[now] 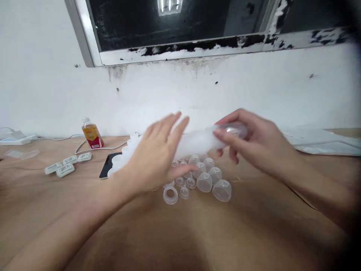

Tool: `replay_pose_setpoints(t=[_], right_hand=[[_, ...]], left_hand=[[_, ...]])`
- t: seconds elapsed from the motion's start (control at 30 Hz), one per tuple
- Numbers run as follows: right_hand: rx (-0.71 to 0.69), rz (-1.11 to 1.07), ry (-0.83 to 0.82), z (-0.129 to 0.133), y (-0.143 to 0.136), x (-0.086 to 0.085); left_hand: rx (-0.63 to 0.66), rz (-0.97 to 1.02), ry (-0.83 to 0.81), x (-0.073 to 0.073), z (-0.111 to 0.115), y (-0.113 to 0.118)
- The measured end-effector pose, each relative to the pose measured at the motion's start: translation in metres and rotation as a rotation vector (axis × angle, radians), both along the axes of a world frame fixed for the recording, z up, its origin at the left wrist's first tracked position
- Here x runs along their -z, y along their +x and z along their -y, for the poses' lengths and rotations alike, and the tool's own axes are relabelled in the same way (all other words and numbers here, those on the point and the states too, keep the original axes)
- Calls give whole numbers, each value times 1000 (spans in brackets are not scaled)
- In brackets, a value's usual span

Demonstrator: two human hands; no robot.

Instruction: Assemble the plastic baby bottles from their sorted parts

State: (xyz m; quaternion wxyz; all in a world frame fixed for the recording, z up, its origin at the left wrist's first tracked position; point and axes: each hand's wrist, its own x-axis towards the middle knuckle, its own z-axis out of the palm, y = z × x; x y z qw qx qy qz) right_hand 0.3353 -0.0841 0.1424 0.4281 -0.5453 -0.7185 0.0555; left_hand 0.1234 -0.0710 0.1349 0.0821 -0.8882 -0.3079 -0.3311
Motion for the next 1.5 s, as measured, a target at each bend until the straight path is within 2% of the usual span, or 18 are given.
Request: replay_pose_setpoints(t=[0.03, 0.1, 0.17, 0.27, 0.33, 0.4, 0.43, 0.47, 0.5, 0.57, 0.6, 0.7, 0.83, 1.0, 1.13, 1.27, 1.4, 1.5], right_hand=[[-112, -31, -43, 10, -8, 4], [-240, -52, -66, 23, -17, 16], [-295, -64, -77, 31, -18, 29], [-348, -26, -27, 38, -9, 41], [-266, 5, 122, 39, 3, 44], [-69, -9, 240, 38, 15, 48], [9, -1, 242, 36, 20, 51], [-12, 70, 186, 34, 24, 56], [-92, 197, 108, 32, 26, 63], [-299, 512, -10, 27, 24, 80], [-350, 638, -1, 25, 22, 90], [-278, 823, 131, 18, 15, 113], [-137, 909, 221, 7, 12, 126], [-64, 931, 220, -4, 11, 126], [-170, 733, 101, -1, 5, 106], [-346, 279, -215, 2, -12, 76], [-580, 41, -689, -10, -26, 64], [-566, -49, -726, -20, -27, 63]], left_hand=[[4, -74, -25, 6, 4, 3], [23, -198, -105, 16, 12, 2], [61, -270, -201, 21, 22, -4], [96, -292, -389, 19, 34, -19], [75, -284, -516, 17, 38, -30], [-6, -233, -594, 17, 37, -41], [-61, -195, -620, 18, 36, -45], [-113, -159, -642, 19, 34, -49], [-152, -124, -652, 21, 33, -52], [-173, -97, -659, 24, 32, -54], [-165, -93, -652, 26, 32, -54], [-127, -82, -623, 29, 33, -52], [-148, -95, -623, 30, 35, -50], [-107, -151, -652, 29, 33, -47], [-128, -176, -575, 41, 28, -42], [-119, -273, -318, 59, 17, -30], [-76, -395, -90, 64, 1, -15], [-82, -415, -119, 60, -7, -8]])
